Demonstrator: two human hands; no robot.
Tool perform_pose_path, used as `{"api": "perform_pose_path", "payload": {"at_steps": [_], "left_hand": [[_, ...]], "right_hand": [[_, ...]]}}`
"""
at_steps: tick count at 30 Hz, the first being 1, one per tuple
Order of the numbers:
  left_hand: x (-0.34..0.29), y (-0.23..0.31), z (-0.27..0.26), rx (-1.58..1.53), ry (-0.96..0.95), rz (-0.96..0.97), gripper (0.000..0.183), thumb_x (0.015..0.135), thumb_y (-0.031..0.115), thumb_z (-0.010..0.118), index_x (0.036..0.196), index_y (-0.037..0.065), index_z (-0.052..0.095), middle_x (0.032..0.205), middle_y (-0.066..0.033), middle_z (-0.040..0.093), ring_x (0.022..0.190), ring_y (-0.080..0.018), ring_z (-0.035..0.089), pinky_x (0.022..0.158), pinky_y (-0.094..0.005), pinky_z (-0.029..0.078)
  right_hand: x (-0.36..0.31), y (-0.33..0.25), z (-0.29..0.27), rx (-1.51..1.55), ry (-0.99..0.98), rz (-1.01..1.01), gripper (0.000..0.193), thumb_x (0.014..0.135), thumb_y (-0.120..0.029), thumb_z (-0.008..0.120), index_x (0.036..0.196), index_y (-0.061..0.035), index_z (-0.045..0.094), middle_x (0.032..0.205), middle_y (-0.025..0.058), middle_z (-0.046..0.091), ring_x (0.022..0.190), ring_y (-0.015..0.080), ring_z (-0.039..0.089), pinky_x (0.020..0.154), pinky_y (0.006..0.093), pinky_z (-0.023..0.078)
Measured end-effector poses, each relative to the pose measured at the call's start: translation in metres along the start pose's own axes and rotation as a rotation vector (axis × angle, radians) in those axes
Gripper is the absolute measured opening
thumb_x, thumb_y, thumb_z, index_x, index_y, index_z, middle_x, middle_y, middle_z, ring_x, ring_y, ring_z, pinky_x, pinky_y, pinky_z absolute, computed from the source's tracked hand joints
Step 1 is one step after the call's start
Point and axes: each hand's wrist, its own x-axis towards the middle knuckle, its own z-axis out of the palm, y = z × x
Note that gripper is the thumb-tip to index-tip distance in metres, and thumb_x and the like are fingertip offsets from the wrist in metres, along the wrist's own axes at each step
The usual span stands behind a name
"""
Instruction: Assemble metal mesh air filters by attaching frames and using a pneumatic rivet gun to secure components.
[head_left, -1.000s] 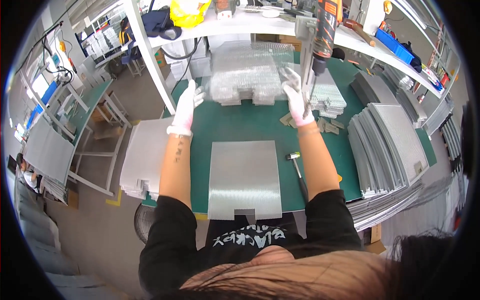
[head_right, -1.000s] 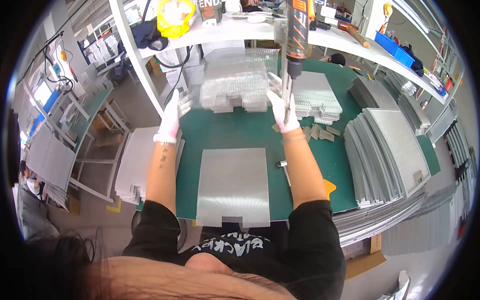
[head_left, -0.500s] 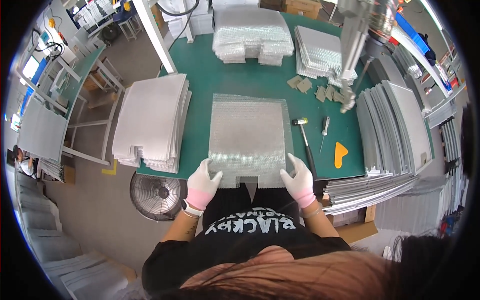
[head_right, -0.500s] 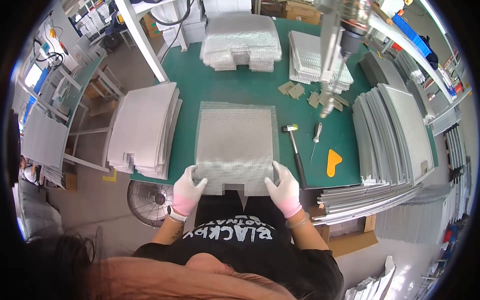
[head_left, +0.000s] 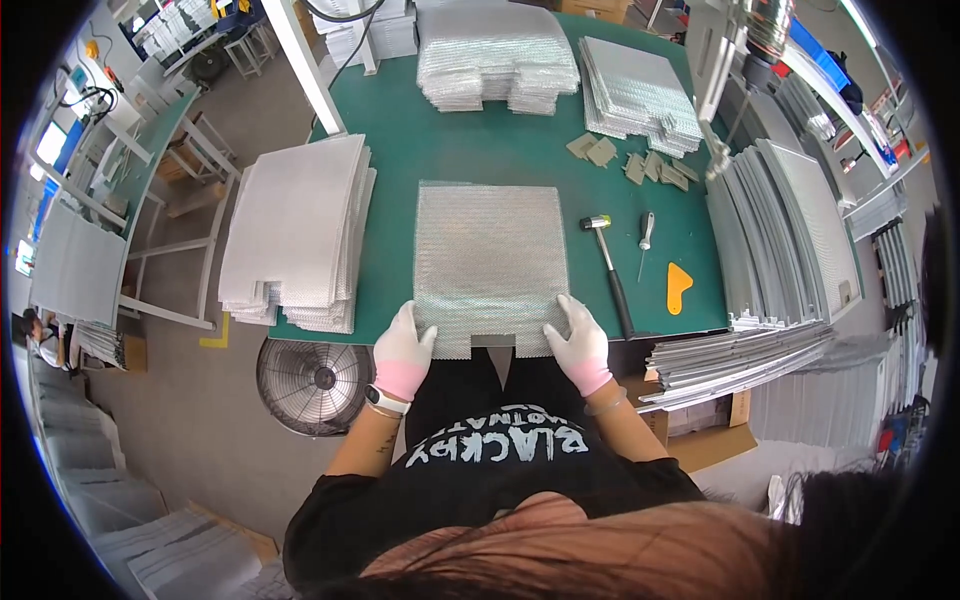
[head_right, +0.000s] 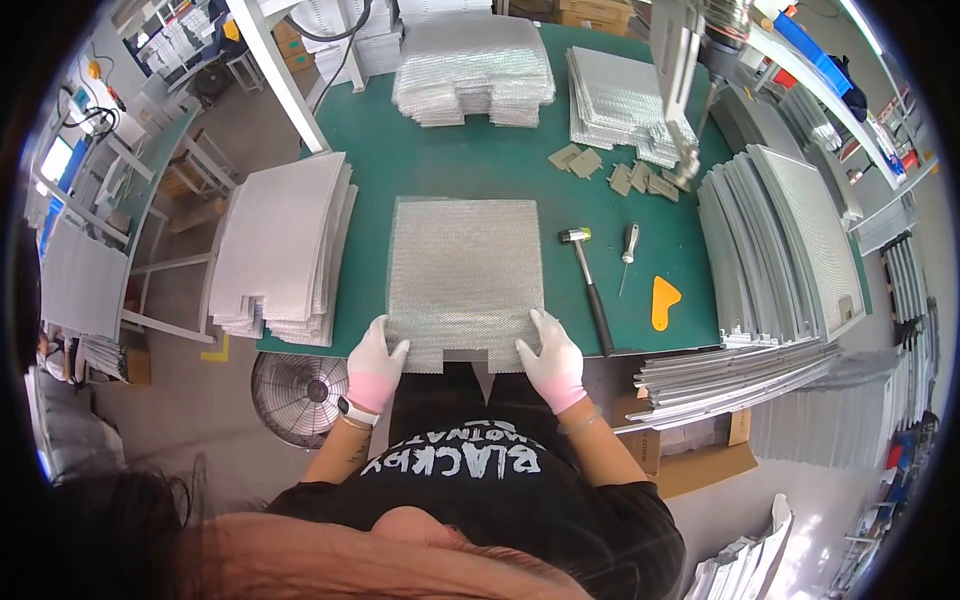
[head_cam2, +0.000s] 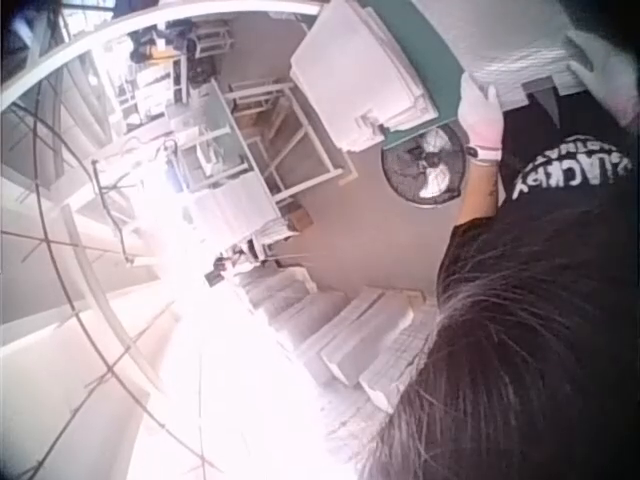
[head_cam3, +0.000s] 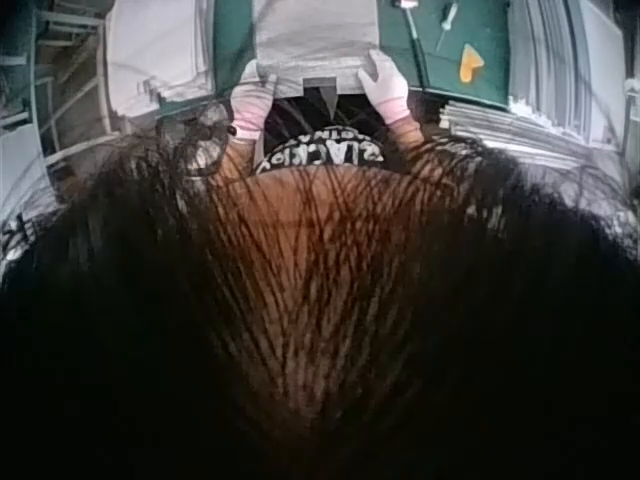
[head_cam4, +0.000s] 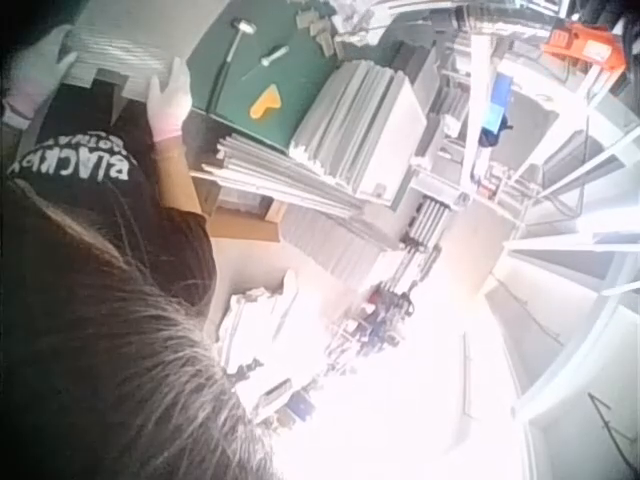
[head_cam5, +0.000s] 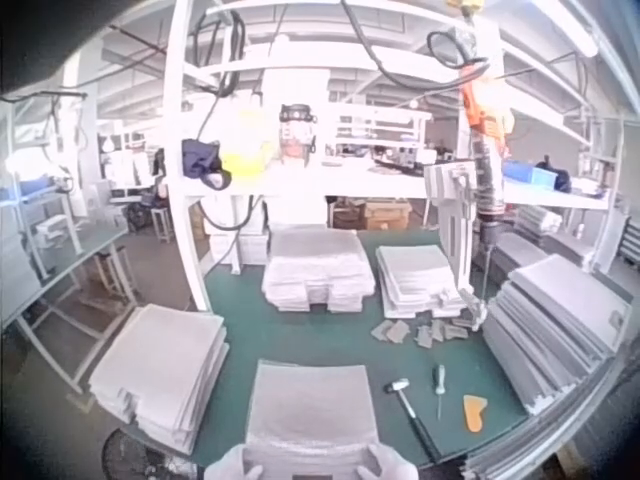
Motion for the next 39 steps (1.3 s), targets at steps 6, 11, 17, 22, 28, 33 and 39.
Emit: {"api": "perform_pose_path", "payload": {"at_steps": [6, 11, 17, 22, 28, 33, 39], "left_hand": [[-0.002, -0.005, 0.003, -0.047, 0.028, 0.009, 0.058, 0.087, 0.028, 0.071, 0.131, -0.002, 0.05, 0.118, -0.021, 0.064, 0.102, -0.0361, 0.066, 0.084, -0.042, 0.054], [-0.001, 0.001, -0.001, -0.081, 0.007, -0.027, 0.058, 0.086, 0.028, 0.072, 0.131, -0.002, 0.051, 0.117, -0.0203, 0.065, 0.103, -0.0353, 0.065, 0.085, -0.0417, 0.054], [0.003, -0.005, 0.005, -0.043, 0.072, 0.047, 0.061, 0.083, 0.028, 0.074, 0.131, -0.002, 0.051, 0.115, -0.0204, 0.065, 0.101, -0.0344, 0.065, 0.086, -0.0417, 0.053], [0.01, 0.007, -0.009, 0.082, 0.063, -0.03, 0.068, 0.078, 0.027, 0.078, 0.134, 0.0, 0.049, 0.122, -0.0199, 0.058, 0.109, -0.0373, 0.06, 0.087, -0.0424, 0.052], [0.031, -0.02, -0.004, 0.196, -0.059, 0.376, 0.056, 0.081, 0.029, 0.069, 0.132, 0.008, 0.059, 0.145, -0.0173, 0.047, 0.134, -0.0436, 0.039, 0.113, -0.0554, 0.027], [0.069, 0.009, 0.008, 0.165, -0.04, 0.324, 0.053, 0.083, 0.029, 0.068, 0.131, 0.009, 0.06, 0.141, -0.0159, 0.051, 0.134, -0.0438, 0.038, 0.116, -0.055, 0.025], [0.072, 0.001, 0.004, 0.169, -0.039, 0.257, 0.052, 0.082, 0.03, 0.07, 0.128, 0.008, 0.062, 0.14, -0.017, 0.051, 0.134, -0.0439, 0.039, 0.115, -0.0555, 0.024]], "right_hand": [[-0.001, 0.002, 0.002, -0.02, -0.011, -0.005, 0.055, 0.082, -0.021, 0.075, 0.131, -0.002, 0.058, 0.134, 0.0186, 0.059, 0.124, 0.0324, 0.057, 0.104, 0.0374, 0.046], [0.0, 0.006, 0.002, -0.076, -0.031, -0.03, 0.055, 0.085, -0.024, 0.071, 0.134, -0.0046, 0.054, 0.137, 0.0169, 0.057, 0.123, 0.0317, 0.057, 0.1, 0.0377, 0.049], [0.005, -0.002, -0.003, -0.136, -0.099, 0.027, 0.056, 0.084, -0.026, 0.072, 0.133, -0.004, 0.054, 0.139, 0.0185, 0.054, 0.122, 0.0337, 0.057, 0.1, 0.0394, 0.049], [0.026, -0.032, -0.036, -0.35, -0.356, 0.197, 0.05, 0.085, -0.032, 0.07, 0.129, -0.0121, 0.059, 0.138, 0.0195, 0.053, 0.11, 0.0355, 0.063, 0.093, 0.0413, 0.053], [0.167, 0.013, -0.078, -0.135, -0.035, -0.082, 0.029, 0.086, -0.033, 0.064, 0.1, -0.0083, 0.072, 0.104, 0.016, 0.069, 0.1, 0.0349, 0.066, 0.089, 0.0406, 0.053], [0.356, 0.099, -0.106, -0.424, 0.165, 0.343, 0.073, 0.085, -0.058, 0.061, 0.118, 0.0068, 0.063, 0.113, 0.0301, 0.066, 0.108, 0.0425, 0.064, 0.095, 0.0461, 0.05], [0.438, 0.1, -0.06, -0.409, -0.024, 0.472, 0.084, 0.075, -0.064, 0.066, 0.122, 0.0052, 0.064, 0.119, 0.0293, 0.065, 0.111, 0.0374, 0.065, 0.096, 0.0444, 0.05]]}}
